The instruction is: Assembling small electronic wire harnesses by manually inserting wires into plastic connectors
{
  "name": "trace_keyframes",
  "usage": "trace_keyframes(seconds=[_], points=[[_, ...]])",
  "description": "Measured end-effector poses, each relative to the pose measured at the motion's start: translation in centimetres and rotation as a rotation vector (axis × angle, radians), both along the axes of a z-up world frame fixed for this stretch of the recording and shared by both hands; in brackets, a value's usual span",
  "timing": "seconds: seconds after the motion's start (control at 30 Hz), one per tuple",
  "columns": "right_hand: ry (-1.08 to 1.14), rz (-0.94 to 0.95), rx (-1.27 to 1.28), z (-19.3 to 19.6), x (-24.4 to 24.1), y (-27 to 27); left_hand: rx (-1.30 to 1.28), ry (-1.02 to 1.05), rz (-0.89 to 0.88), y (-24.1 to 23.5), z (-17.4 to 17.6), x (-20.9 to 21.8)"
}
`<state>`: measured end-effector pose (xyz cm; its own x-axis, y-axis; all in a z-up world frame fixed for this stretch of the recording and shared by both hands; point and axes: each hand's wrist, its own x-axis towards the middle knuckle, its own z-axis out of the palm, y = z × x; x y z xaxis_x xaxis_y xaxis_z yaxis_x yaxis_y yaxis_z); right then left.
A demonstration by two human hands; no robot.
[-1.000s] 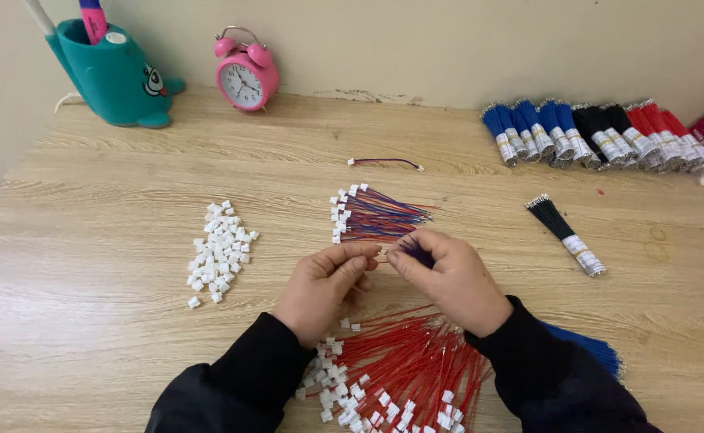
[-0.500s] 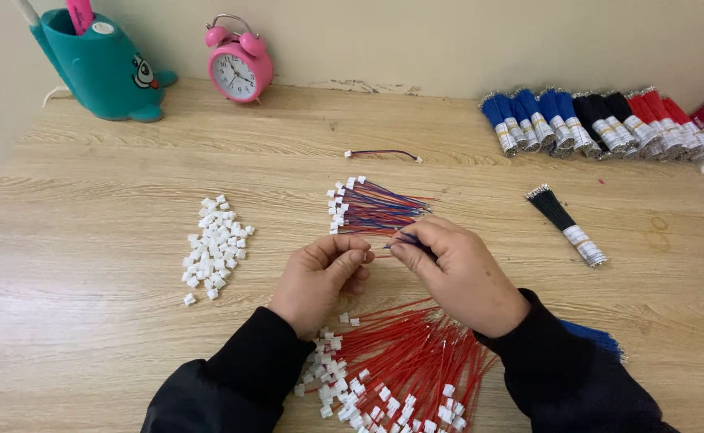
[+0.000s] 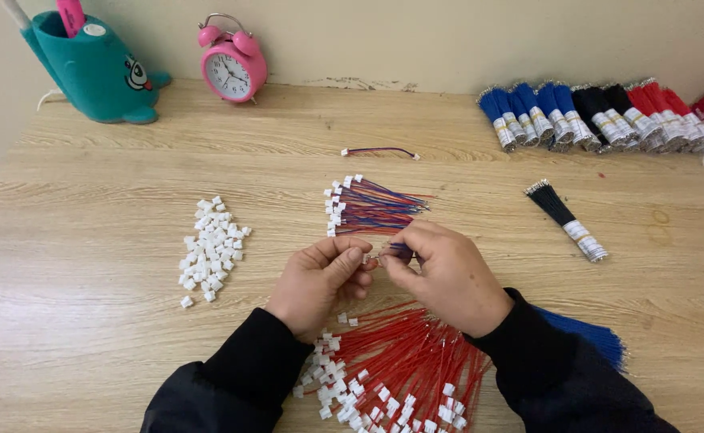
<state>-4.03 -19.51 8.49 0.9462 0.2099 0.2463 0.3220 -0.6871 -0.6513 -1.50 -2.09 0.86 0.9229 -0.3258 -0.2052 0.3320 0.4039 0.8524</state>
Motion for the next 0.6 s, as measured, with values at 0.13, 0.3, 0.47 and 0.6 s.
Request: trace_keyframes(seconds=[0.13,0.3,0.47,0.6], points=[[0.002,-0.016,0.014,0.04,0.00,0.09,-0.010,0.012,0.001,-0.05,-0.25,0.02],[-0.006,-0.004,0.015,0.17,0.02,-0.01,-0.025,0.008,0.010,-0.10,-0.37,0.05],[-0.020,0.007,-0.013,0.11,0.06,-0.04,-0.040,0.022,0.011,-0.13,-0.52,-0.07],[-0.044,-0.002,-0.007,0.18,-0.07,0.12,-0.082,0.045,0.010,-0.07,-0.56,-0.05]])
